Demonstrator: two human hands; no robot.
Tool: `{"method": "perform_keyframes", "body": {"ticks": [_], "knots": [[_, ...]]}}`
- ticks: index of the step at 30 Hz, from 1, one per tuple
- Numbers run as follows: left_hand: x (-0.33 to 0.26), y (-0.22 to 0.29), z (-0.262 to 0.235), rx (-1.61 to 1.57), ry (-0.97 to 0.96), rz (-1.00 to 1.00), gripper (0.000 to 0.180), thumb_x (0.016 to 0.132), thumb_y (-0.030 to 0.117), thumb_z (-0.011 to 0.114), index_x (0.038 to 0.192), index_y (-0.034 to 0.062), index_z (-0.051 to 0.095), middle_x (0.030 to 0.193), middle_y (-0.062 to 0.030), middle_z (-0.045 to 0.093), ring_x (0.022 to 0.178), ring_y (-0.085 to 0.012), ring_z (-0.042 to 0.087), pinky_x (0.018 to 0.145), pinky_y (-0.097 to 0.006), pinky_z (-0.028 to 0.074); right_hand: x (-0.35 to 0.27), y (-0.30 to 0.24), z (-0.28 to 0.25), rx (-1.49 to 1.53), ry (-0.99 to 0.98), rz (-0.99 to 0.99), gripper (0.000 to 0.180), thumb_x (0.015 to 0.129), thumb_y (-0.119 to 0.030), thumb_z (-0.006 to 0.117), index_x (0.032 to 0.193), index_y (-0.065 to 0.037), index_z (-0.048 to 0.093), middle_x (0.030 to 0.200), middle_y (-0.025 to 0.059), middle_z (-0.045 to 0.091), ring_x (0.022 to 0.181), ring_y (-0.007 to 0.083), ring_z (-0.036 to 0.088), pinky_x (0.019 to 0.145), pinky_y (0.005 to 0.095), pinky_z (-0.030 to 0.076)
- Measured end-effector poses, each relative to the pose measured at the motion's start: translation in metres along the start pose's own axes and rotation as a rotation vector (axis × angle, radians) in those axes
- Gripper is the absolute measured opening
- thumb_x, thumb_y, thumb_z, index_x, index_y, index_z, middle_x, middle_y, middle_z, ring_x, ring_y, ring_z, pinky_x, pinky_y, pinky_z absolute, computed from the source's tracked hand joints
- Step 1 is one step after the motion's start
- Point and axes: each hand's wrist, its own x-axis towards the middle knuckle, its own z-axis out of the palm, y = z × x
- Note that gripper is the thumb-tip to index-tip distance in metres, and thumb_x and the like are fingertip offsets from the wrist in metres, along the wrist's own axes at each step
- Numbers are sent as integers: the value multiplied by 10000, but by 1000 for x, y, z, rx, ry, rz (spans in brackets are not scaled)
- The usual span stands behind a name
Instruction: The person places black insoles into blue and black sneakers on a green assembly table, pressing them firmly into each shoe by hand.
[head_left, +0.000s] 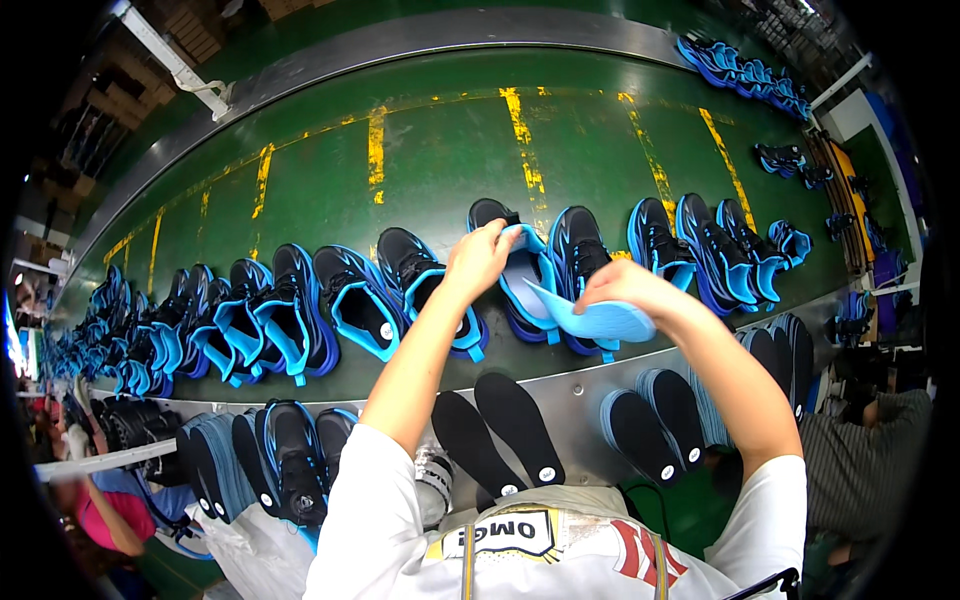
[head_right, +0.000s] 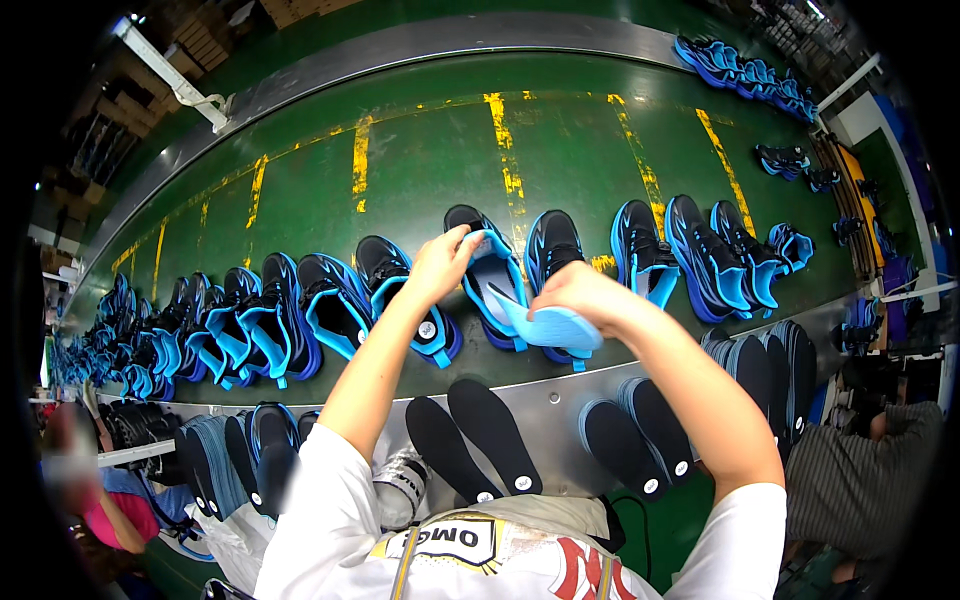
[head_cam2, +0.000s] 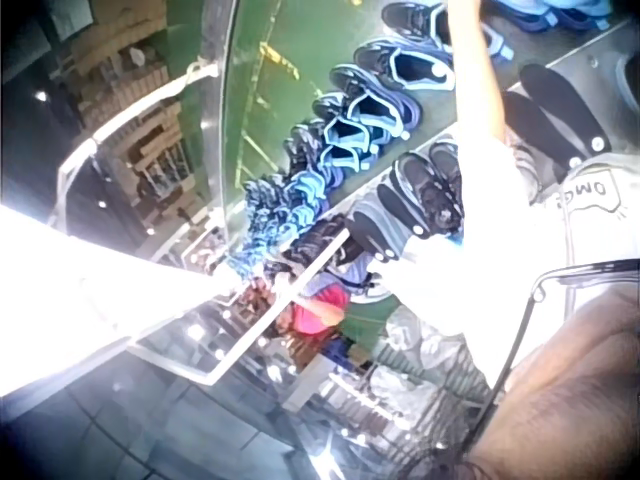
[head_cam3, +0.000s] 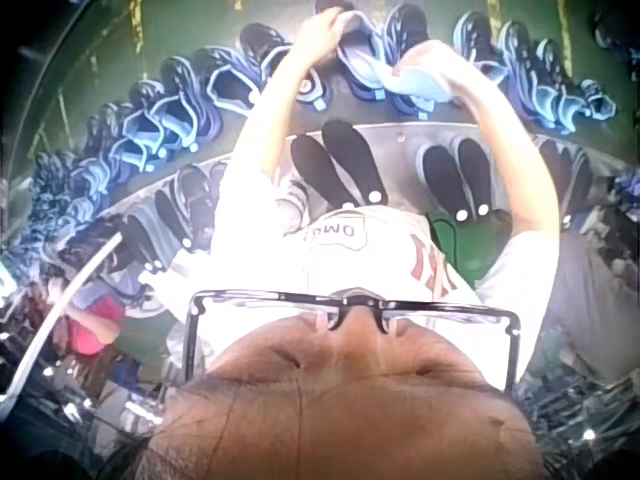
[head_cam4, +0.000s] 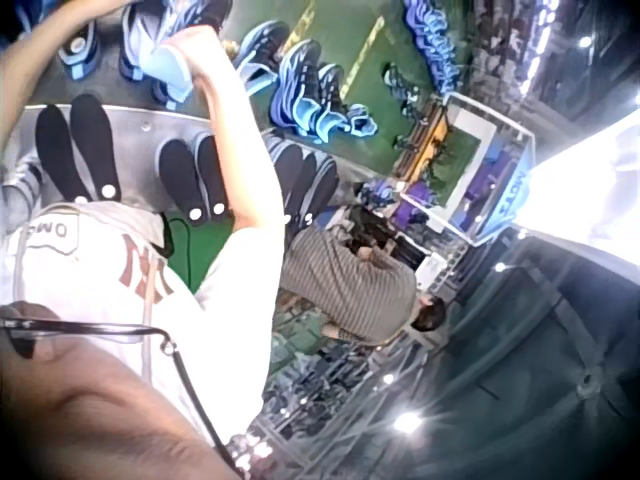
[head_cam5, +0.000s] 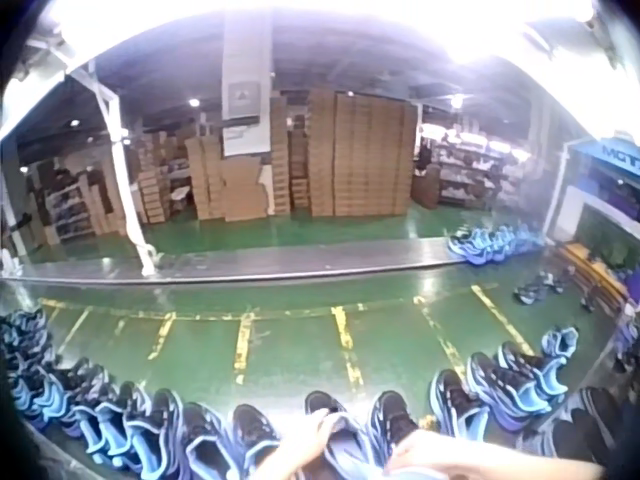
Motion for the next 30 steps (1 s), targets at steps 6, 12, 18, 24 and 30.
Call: {"method": "perform_keyframes", "body": {"ticks": [6, 12, 18, 24, 30], "knots": [[7, -19, -1, -171, -285, -75, 423, 841, 403, 514, 857, -8, 611, 627, -125, 560, 599, -148, 523, 574, -309, 421, 83, 62, 73, -910, 371, -375, 159, 674, -157, 607, 697, -1, 626, 785, 223, 591, 698, 338, 583, 665, 393, 486], [-12, -2, -5, -108, -143, -142, 550, 739, 448, 599, 1022, -22, 578, 717, -164, 600, 677, -256, 593, 616, -339, 447, 33, 49, 91, -1072, 436, -249, 378, 661, -267, 638, 914, 2, 554, 912, 225, 528, 835, 356, 543, 723, 405, 473], [-21, -8, 15, -204, -52, -141, 454, 827, 430, 505, 857, -17, 580, 636, -172, 562, 625, -282, 558, 585, -360, 428, 51, 48, 71, -942, 165, -211, 149, 691, -114, 533, 717, -29, 653, 851, 193, 570, 805, 317, 587, 720, 404, 486], [-16, -20, 25, -216, -96, -151, 457, 862, 414, 462, 751, -21, 546, 580, -172, 529, 544, -246, 525, 532, -355, 401, 94, 75, 91, -1140, 379, -443, 148, 731, -94, 506, 776, 14, 596, 871, 161, 545, 803, 276, 557, 655, 346, 497], [-23, -16, 22, -138, -31, -107, 404, 873, 362, 447, 741, -10, 531, 656, -233, 546, 668, -404, 542, 577, -433, 412, 103, 74, 97, -1313, 353, -324, 174, 741, -123, 514, 795, -10, 634, 888, 141, 548, 809, 248, 554, 644, 315, 488]]}}
